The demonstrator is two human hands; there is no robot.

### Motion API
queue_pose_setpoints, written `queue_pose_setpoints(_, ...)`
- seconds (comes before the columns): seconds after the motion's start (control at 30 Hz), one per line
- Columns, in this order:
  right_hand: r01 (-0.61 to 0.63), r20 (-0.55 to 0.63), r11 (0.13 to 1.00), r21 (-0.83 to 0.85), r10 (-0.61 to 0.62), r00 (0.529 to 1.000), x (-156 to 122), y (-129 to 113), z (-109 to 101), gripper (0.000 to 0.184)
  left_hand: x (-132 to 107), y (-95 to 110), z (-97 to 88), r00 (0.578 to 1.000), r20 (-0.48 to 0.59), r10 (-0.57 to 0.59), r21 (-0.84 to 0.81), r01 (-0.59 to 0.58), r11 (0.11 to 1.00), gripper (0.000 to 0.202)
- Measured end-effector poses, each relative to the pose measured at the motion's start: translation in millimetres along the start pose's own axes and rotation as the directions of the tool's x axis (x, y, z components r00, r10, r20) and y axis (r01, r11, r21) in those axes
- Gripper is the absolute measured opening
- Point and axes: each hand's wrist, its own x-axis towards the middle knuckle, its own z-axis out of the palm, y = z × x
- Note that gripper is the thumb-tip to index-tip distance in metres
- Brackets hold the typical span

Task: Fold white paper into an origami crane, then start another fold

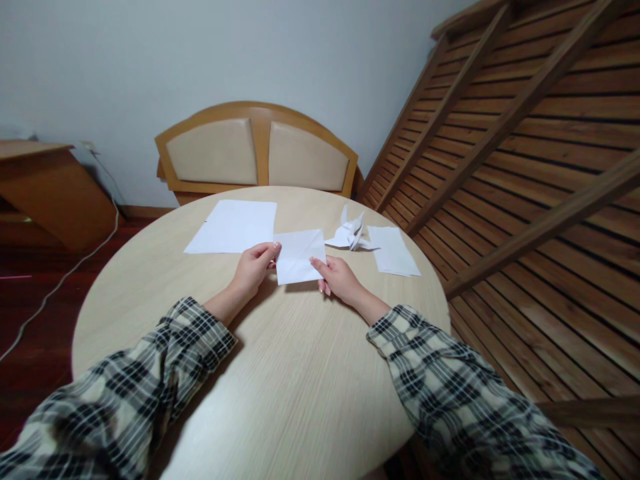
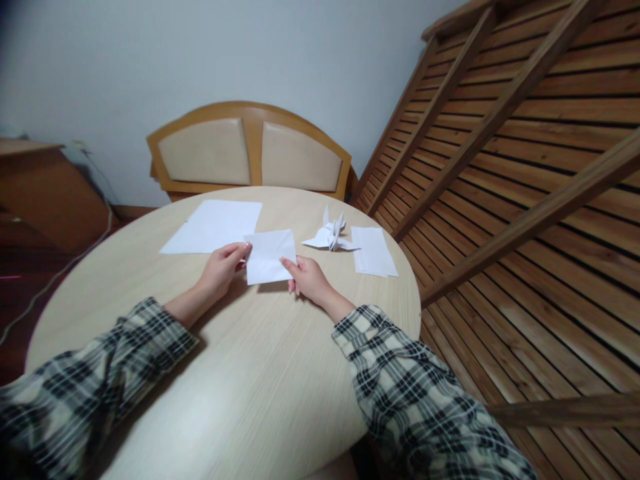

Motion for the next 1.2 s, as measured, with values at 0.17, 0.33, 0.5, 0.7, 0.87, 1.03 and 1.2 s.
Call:
queue_pose_setpoints(0.17, 0.001, -0.01, 1.0, -0.015, -0.001, 1.0, 0.7, 3.1, 0.6, 0.038, 1.3, 0.1, -1.2, 1.0, -0.004, 0.031, 0.019, -0.031, 0.999, 0.021)
queue_pose_setpoints(0.33, 0.02, 0.005, 1.0, -0.004, -0.02, 1.0, 0.3, 2.9, 1.8, 0.04, 1.4, -0.5, -0.7, 0.999, -0.022, 0.048, 0.027, -0.048, 0.998, 0.022)
queue_pose_setpoints(0.5, 0.016, 0.016, 1.0, -0.019, -0.016, 1.0, -1.7, 0.3, 2.3, 0.04, 1.9, -2.2, -0.9, 0.998, -0.03, 0.054, 0.045, -0.053, 0.998, 0.023)
queue_pose_setpoints(0.7, 0.022, 0.042, 1.0, -0.009, -0.022, 0.999, -2.3, 0.8, 2.6, 0.039, 2.4, -4.4, -1.3, 0.998, -0.033, 0.05, 0.028, -0.049, 0.998, 0.024)
queue_pose_setpoints(0.87, 0.018, 0.038, 1.0, -0.007, -0.017, 0.999, -2.4, 0.3, 3.1, 0.038, 2.2, -6.4, -1.5, 0.999, -0.026, 0.035, 0.015, -0.034, 0.999, 0.027)
queue_pose_setpoints(1.03, 0.02, 0.038, 1.0, -0.008, -0.02, 0.999, -2.8, -0.4, 3.0, 0.037, 2.5, -6.7, 0.1, 0.998, -0.05, 0.049, -0.012, -0.05, 0.999, 0.034)
queue_pose_setpoints(1.2, 0.008, 0.059, 1.0, -0.029, -0.007, 0.998, -3.9, -2.2, 3.1, 0.036, 2.4, -4.6, -2.6, 0.989, -0.069, 0.128, 0.062, -0.123, 0.99, 0.033)
